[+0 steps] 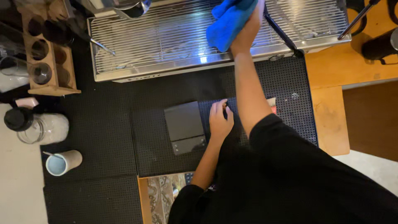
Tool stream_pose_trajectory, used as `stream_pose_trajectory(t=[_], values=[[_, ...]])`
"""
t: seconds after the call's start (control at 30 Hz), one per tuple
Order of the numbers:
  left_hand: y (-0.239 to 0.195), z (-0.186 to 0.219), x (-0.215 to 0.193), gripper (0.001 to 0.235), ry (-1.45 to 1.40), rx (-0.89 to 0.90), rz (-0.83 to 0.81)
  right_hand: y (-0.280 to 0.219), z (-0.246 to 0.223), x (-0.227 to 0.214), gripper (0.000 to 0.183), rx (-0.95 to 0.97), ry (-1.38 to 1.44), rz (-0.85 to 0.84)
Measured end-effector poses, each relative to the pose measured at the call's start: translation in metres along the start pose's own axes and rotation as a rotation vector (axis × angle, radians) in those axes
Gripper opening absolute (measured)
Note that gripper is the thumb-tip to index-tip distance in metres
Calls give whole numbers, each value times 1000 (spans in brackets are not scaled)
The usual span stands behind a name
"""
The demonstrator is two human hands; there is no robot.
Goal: The person wipes the drip tray and metal grate of an espresso machine using a blue cloth. They then use a small brush to clean between the grate bars and continue wiping the surface. The cloth is folded and refolded during the process.
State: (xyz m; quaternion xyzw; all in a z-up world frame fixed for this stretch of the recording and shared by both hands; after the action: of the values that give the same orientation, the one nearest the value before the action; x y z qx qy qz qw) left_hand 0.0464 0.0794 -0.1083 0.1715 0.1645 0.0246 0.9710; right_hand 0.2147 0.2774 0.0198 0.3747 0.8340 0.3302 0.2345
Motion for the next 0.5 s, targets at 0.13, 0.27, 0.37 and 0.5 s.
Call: stream_pose_trajectory(t=[0.13, 0.27, 0.37, 0.5], values=[[4, 1, 1, 29, -15, -6, -23, 10, -14, 11, 14, 21, -11, -5], [4, 2, -5, 27, 19, 6, 11, 12, -9, 12, 14, 47, 30, -12], [0, -5, -2, 27, -23, -58, -26, 6, 7, 7, 15, 97, 50, -49], [1, -6, -1, 26, -18, -14, -12, 3, 42, 10, 15, 269, 148, -149]])
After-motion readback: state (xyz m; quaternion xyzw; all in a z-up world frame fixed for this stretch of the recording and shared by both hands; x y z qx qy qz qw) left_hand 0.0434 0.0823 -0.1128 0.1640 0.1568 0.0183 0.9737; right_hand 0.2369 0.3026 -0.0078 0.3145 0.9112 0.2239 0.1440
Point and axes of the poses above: each hand's wrist, its own y-axis towards the middle knuckle, its own x-axis out of the palm, z = x × y, the point moved 8 cm from there along y, towards the middle knuckle, and after that the axes turned 7 degrees about -y, right-handed, at the moved point
